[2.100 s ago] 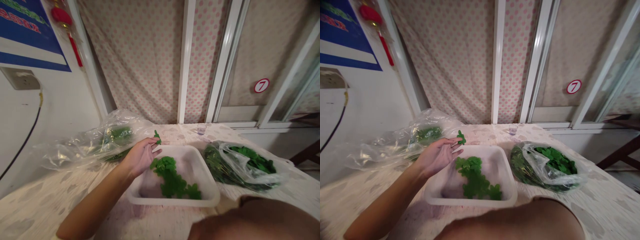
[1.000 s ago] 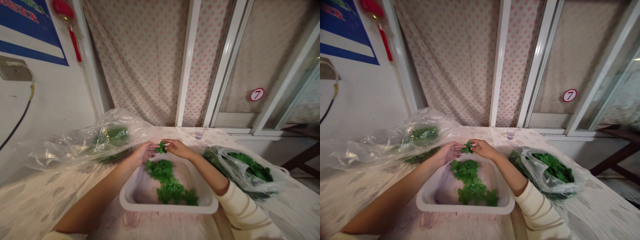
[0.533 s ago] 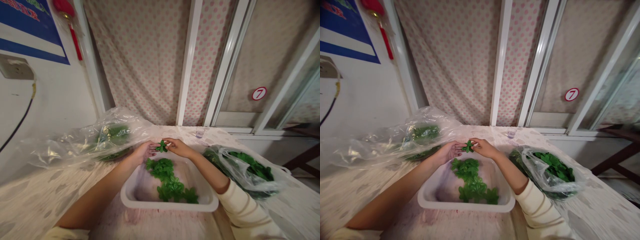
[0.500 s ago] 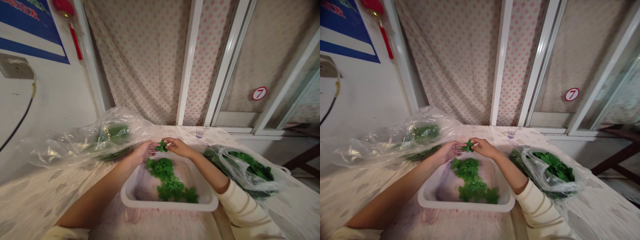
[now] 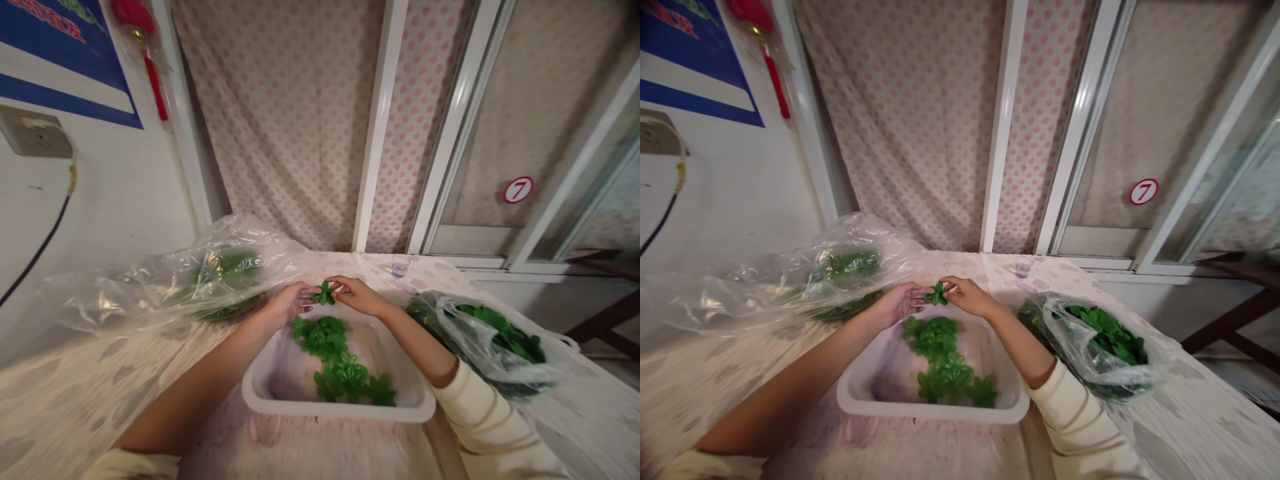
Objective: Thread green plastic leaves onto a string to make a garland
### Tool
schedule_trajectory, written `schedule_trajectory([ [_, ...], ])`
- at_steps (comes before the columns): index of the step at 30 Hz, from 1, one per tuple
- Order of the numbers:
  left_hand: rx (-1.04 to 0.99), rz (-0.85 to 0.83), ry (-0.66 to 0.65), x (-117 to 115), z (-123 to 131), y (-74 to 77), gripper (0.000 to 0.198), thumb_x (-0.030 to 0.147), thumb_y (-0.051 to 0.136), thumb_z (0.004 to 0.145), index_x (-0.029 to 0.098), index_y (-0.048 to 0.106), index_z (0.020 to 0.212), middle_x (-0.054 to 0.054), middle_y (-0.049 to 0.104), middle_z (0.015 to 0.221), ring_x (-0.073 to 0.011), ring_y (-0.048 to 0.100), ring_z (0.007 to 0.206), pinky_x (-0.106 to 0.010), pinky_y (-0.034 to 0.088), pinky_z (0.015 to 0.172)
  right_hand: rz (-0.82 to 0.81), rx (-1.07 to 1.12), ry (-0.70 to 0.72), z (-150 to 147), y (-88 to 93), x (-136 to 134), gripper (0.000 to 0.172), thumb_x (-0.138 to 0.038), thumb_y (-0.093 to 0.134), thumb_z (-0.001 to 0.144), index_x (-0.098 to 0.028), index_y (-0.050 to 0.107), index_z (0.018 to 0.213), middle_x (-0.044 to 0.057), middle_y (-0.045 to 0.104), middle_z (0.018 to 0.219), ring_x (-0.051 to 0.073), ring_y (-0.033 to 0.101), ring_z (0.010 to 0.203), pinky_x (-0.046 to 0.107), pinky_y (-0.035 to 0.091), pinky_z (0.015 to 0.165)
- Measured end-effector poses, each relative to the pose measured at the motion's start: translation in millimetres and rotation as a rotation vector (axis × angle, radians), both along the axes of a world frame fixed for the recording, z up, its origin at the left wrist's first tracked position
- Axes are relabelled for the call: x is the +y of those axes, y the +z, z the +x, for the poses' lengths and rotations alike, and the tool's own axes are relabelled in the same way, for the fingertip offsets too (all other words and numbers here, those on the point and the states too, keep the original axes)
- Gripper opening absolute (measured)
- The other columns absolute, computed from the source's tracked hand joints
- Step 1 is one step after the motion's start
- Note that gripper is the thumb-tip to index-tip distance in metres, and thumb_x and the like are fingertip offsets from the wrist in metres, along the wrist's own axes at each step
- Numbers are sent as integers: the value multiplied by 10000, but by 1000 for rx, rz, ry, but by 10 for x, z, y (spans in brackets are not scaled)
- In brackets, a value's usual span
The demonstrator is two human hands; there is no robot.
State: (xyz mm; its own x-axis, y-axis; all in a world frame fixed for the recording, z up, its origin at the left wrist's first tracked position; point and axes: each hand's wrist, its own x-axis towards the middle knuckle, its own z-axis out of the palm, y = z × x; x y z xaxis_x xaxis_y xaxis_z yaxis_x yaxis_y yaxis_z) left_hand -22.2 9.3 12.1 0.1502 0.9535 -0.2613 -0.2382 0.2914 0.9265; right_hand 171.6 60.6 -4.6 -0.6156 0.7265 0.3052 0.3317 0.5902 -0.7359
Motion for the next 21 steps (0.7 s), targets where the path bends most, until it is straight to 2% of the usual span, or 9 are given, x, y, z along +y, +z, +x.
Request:
schedule_trajectory([
  [15,-1,-10,-18,15,-7,-9,265,221,462,763,89,691,769,-92,698,829,-132,572,676,-233,410,654,22,2,-12,-4,-22,19,314,-256,520,766,-149,540,1060,49,578,870,97,526,623,233,419,596],
  [21,-16,-5,-62,12,-19,13,341,284,424,783,85,699,752,-87,677,680,-138,550,623,-238,394,631,4,10,-11,1,-35,29,298,-258,523,768,-161,520,1049,37,559,867,99,526,640,230,402,593],
])
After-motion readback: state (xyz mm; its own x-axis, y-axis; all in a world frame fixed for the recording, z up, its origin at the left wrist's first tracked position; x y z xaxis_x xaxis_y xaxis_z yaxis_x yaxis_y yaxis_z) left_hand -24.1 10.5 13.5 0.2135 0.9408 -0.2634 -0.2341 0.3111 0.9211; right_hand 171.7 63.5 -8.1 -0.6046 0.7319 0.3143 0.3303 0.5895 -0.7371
